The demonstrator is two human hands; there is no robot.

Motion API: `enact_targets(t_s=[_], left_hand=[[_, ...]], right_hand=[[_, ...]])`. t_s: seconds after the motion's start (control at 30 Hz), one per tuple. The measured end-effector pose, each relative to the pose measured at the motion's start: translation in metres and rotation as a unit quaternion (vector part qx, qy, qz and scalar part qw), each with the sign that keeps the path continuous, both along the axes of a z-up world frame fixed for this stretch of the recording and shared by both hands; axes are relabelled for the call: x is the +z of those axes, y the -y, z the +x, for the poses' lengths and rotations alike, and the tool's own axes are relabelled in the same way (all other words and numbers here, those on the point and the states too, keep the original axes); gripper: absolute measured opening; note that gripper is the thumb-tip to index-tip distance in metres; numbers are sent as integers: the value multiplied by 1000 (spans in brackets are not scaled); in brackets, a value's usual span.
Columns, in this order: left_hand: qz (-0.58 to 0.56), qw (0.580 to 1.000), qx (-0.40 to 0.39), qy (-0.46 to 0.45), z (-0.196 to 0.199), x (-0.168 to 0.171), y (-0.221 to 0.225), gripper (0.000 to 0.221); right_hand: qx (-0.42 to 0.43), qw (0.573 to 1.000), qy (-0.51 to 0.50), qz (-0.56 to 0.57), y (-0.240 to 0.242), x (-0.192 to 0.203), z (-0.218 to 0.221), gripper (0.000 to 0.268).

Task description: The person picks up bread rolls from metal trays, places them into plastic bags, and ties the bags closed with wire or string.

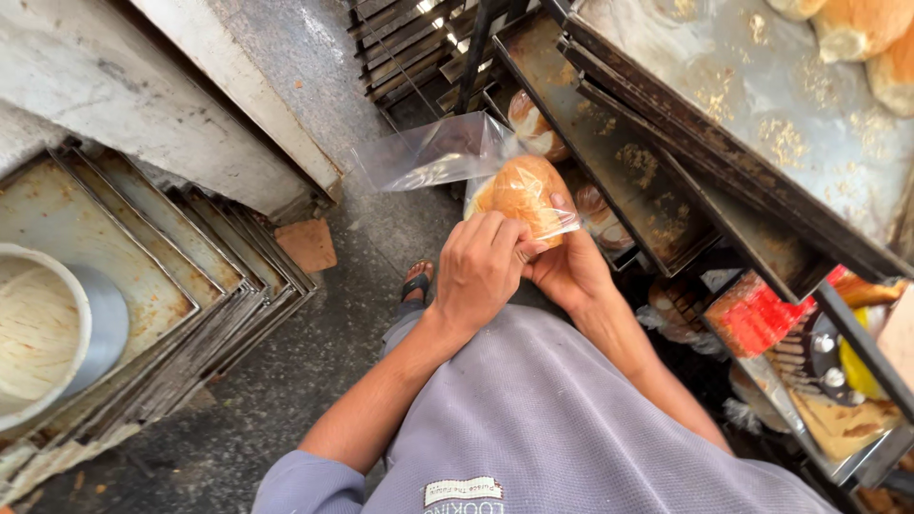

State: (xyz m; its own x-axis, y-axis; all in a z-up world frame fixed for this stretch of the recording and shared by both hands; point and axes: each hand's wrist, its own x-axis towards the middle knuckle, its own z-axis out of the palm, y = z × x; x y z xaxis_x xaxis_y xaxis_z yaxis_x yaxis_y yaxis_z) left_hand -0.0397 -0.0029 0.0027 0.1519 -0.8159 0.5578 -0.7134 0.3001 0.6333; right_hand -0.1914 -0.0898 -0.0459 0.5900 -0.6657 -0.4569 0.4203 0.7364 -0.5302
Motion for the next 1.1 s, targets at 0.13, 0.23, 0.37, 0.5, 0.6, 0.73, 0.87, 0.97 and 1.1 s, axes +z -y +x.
enact_targets(t_s=[0.13,0.23,0.37,0.5,0.6,0.73,0.87,0.97,1.1], left_hand=[[-3,999,14,32,-6,3,3,28],[-27,999,-1,47,-11,5,3,29],[-44,998,2,40,-11,1,5,32],[-29,999,3,25,-7,-6,7,33],[-21,999,-44,7,-15,-6,5,31],[-74,990,-84,-87,-27,6,10,30],[-116,980,-46,-153,-39,20,21,34],[-59,990,-111,-68,-49,22,21,34],[-41,979,-172,-102,-57,17,17,33]], right_hand=[[8,998,49,36,0,6,5,55],[-11,995,91,30,0,13,10,52],[-21,990,141,15,-2,25,13,52],[-67,990,125,3,0,19,15,51],[-115,991,45,-57,6,-4,3,52],[-145,959,-78,-230,28,-48,-22,48],[-96,925,-118,-348,44,-73,-31,50],[-125,917,-160,-344,40,-70,-34,55],[-114,951,-122,-260,33,-49,-26,54]])
